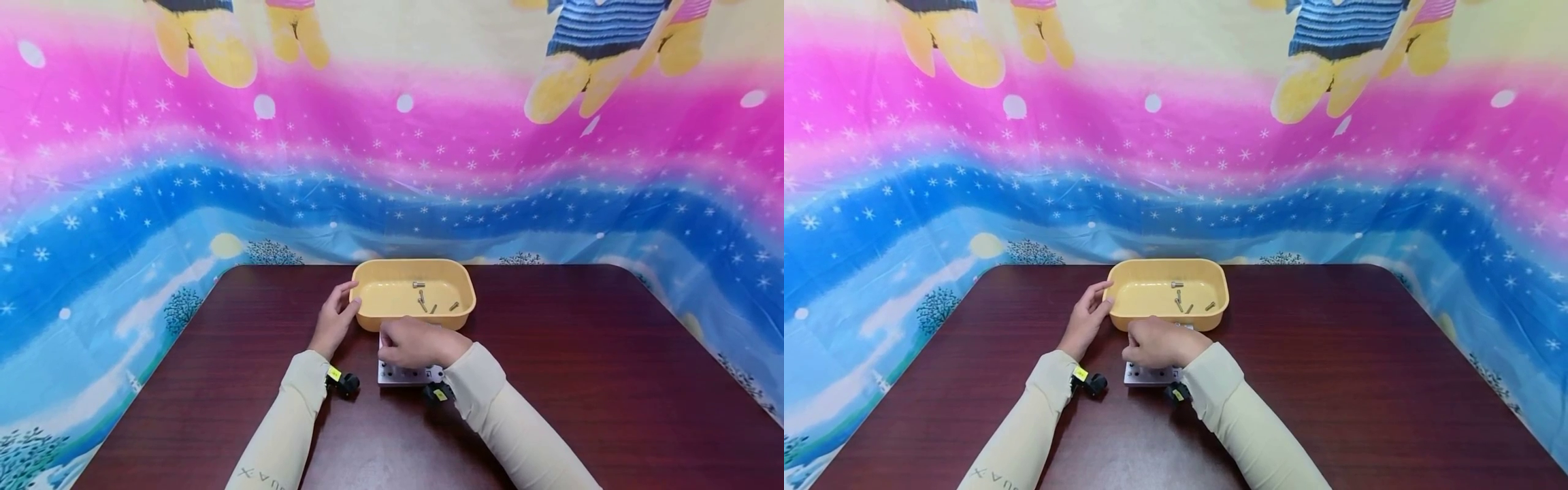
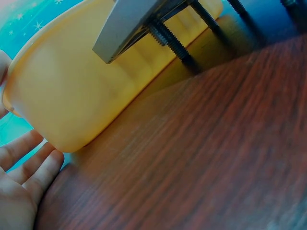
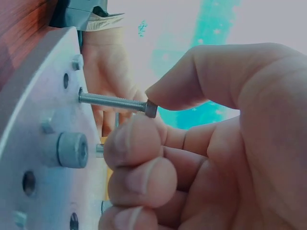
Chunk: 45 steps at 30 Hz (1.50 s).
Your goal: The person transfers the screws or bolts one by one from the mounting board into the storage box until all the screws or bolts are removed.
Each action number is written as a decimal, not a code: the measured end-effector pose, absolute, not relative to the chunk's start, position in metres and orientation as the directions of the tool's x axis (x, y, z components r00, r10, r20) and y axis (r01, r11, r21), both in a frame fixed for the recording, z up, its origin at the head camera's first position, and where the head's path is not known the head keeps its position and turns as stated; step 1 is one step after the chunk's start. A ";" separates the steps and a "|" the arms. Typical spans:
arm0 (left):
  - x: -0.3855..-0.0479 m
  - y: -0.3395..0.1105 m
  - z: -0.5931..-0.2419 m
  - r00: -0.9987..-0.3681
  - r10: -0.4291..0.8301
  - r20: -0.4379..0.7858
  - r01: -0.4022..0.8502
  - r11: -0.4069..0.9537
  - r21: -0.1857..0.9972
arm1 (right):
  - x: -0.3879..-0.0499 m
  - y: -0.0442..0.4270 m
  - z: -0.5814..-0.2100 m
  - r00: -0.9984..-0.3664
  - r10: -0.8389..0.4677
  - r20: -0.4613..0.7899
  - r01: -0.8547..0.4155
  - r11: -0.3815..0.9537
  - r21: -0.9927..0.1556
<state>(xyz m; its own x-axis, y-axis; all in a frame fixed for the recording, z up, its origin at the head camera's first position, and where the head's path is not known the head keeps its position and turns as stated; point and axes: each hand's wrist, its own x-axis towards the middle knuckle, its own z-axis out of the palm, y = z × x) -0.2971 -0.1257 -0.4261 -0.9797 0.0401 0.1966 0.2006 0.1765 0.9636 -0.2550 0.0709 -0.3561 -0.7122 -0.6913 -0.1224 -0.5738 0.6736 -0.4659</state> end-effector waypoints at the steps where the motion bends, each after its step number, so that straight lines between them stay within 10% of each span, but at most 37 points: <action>1: -0.297 -0.126 -0.426 -0.980 0.039 0.196 0.200 0.178 0.964 | -0.255 0.072 -0.356 -0.710 -0.694 -0.119 -0.573 0.668 -0.475; 15: -0.298 -0.124 -0.426 -0.980 0.026 0.198 0.199 0.174 0.964 | -0.264 0.084 -0.346 -0.720 -0.687 0.103 -0.637 0.595 -0.490; 25: -0.297 -0.124 -0.426 -0.985 0.020 0.171 0.172 0.183 0.968 | -0.279 0.113 -0.336 -0.841 -0.486 0.238 -0.525 0.626 -0.576; 45: -0.297 -0.125 -0.426 -0.985 0.027 0.169 0.171 0.192 0.966 | -0.302 0.139 -0.352 -0.980 -0.126 0.155 -0.197 0.747 -0.636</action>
